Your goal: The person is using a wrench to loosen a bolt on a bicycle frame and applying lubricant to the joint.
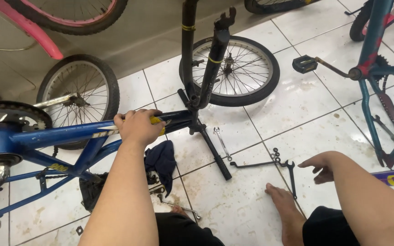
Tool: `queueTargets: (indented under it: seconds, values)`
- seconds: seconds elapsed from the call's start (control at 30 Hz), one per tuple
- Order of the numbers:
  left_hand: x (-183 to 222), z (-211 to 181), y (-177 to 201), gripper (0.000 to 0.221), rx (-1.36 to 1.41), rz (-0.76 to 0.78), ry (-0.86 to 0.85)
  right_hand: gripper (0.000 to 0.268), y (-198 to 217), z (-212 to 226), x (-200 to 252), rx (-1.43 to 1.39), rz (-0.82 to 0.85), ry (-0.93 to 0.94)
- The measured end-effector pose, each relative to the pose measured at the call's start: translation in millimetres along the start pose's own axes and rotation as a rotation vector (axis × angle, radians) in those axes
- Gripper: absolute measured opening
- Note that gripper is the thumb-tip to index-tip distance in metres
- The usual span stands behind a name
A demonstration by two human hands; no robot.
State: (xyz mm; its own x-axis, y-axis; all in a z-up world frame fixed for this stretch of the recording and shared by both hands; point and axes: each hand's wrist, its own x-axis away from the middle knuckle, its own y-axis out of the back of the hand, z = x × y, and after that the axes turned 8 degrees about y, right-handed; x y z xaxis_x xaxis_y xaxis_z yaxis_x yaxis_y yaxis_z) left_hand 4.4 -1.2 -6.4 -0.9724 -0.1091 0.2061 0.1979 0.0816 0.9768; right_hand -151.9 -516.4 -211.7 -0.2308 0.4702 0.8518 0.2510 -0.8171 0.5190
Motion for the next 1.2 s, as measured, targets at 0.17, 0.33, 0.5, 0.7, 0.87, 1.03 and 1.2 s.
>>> queueTargets:
  seconds: [0.17,0.33,0.5,0.7,0.87,1.03,1.2]
  values:
    - [-2,-1,-2,0.036,-0.007,-0.014,0.002,0.092,-5,-21,-6,-0.295,-0.029,-0.068]
    - [-10,-2,-9,0.042,-0.034,0.074,0.043,0.047,-20,-56,-33,0.053,-0.399,0.301]
    - [-9,-10,-11,0.042,-0.010,0.068,0.087,0.060,32,-53,2,0.767,-0.582,0.410]
    - [-10,-17,-9,0.041,0.031,0.044,0.127,0.082,132,-101,-7,0.608,-0.613,0.041]
    - [-13,-12,-14,0.042,0.054,0.053,0.111,0.065,173,-152,-31,0.613,-0.581,0.094]
    - [-13,-15,-13,0.041,0.071,0.052,0.126,0.051,162,-158,-18,0.609,-0.556,0.125]
    - [-17,-20,-13,0.041,0.080,0.055,0.127,0.041,127,-136,17,0.570,-0.553,0.128]
